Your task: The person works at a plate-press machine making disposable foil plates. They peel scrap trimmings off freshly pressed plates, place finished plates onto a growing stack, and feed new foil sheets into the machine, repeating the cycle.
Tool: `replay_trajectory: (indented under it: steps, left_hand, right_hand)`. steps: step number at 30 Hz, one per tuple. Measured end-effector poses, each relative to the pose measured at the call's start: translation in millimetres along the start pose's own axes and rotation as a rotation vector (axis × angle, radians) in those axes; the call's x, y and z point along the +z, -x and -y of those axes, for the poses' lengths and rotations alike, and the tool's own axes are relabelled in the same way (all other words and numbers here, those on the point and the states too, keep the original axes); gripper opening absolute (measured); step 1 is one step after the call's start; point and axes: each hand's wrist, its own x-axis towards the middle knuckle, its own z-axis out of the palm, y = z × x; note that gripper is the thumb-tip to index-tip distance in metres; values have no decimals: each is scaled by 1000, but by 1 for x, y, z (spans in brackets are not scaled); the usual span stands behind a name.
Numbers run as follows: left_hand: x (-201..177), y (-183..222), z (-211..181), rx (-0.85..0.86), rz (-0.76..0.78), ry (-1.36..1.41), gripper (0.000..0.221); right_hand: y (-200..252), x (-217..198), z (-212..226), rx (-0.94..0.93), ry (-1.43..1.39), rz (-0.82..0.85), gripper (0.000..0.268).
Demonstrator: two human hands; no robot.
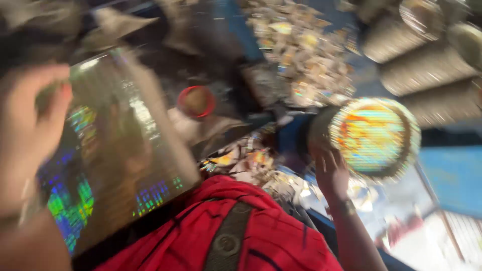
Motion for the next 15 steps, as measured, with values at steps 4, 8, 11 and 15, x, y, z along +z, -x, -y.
replay_trajectory:
  steps: [4, 8, 11, 15]
  left_hand:
    - [20, 3, 120, -55, -249, -261, 26]
    - [50, -4, 144, -62, -277, -235, 22]
    - [75, 1, 150, -148, -255, -107, 20]
    - [87, 12, 152, -203, -323, 17, 15]
  right_hand:
    - [-55, -10, 146, -278, -321, 159, 20]
    - [-106, 22, 270, -789, -383, 230, 33]
    - [-134, 57, 349, -1033, -315, 308, 52]
    - [-144, 113, 382, -1154, -196, 334, 63]
